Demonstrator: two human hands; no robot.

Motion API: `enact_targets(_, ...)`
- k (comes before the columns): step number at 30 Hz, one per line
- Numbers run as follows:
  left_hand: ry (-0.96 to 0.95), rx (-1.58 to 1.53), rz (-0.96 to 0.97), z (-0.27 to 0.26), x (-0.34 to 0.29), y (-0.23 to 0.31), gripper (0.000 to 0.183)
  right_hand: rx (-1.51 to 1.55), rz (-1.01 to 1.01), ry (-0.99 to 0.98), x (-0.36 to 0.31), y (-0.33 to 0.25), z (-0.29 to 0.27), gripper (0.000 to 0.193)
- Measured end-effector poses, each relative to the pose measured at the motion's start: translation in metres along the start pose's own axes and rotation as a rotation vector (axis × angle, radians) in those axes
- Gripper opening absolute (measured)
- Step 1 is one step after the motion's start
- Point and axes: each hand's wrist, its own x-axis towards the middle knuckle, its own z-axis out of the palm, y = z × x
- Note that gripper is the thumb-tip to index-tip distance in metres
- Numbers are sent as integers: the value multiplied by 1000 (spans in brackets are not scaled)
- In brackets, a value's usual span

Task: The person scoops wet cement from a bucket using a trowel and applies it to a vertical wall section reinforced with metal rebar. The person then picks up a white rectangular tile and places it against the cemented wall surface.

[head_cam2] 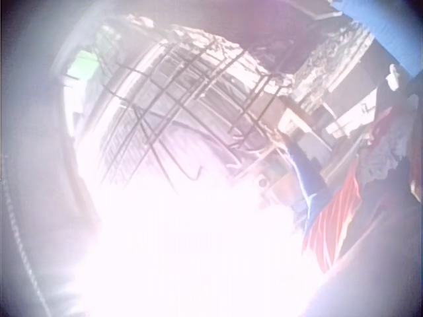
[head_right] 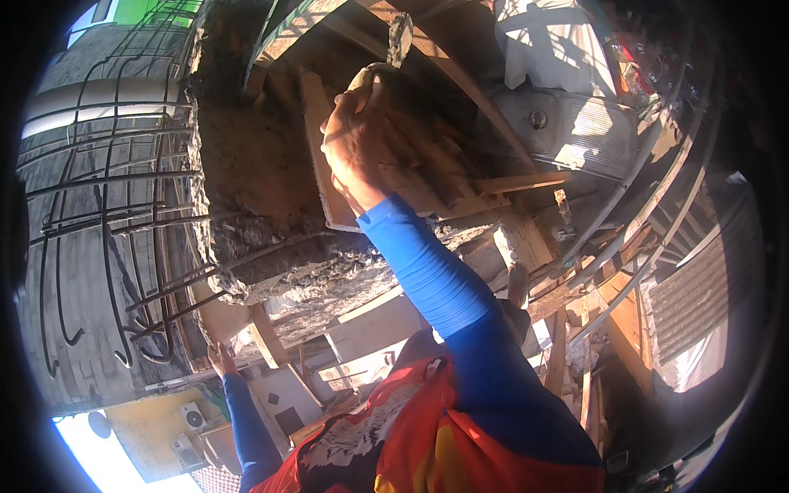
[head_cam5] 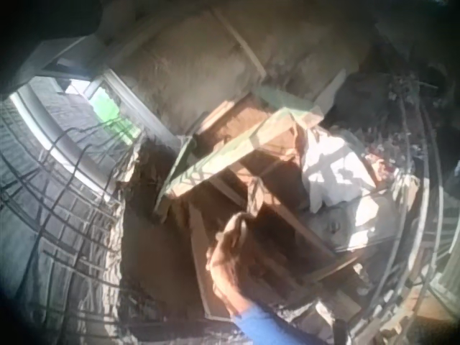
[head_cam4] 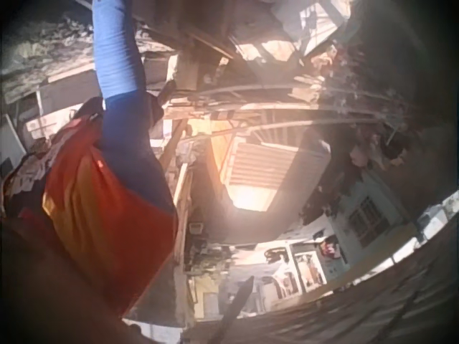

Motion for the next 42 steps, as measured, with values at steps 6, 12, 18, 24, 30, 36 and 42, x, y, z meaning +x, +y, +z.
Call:
enact_targets(6, -52, -2, -18, -4, 3, -3, 74, -140, 394, -541, 7, 19, 34, 23)
enact_targets(12, 74, -283, 0, 3, 6, -19, 61, -21, 373, -328, -33, -33, -34, 41)
enact_targets(18, 196, -700, -458, 4, 25, -30, 79, -112, -94, -378, -141, -101, -67, 64)
enact_targets(24, 50, -1000, -606, 15, 71, -95, 86, -17, -643, -559, -269, -89, -70, 53)
enact_targets(30, -142, -1304, -482, 31, 102, -89, 51, -564, -598, -1258, -370, -51, -42, 61)
enact_targets(36, -74, -1372, -409, 41, 100, -72, 29, -1304, -614, -1534, -403, -3, 112, 52)
enact_targets(42, 82, -1177, -54, 50, 57, -33, 30, -1826, -866, -1880, -426, 94, 251, 41)
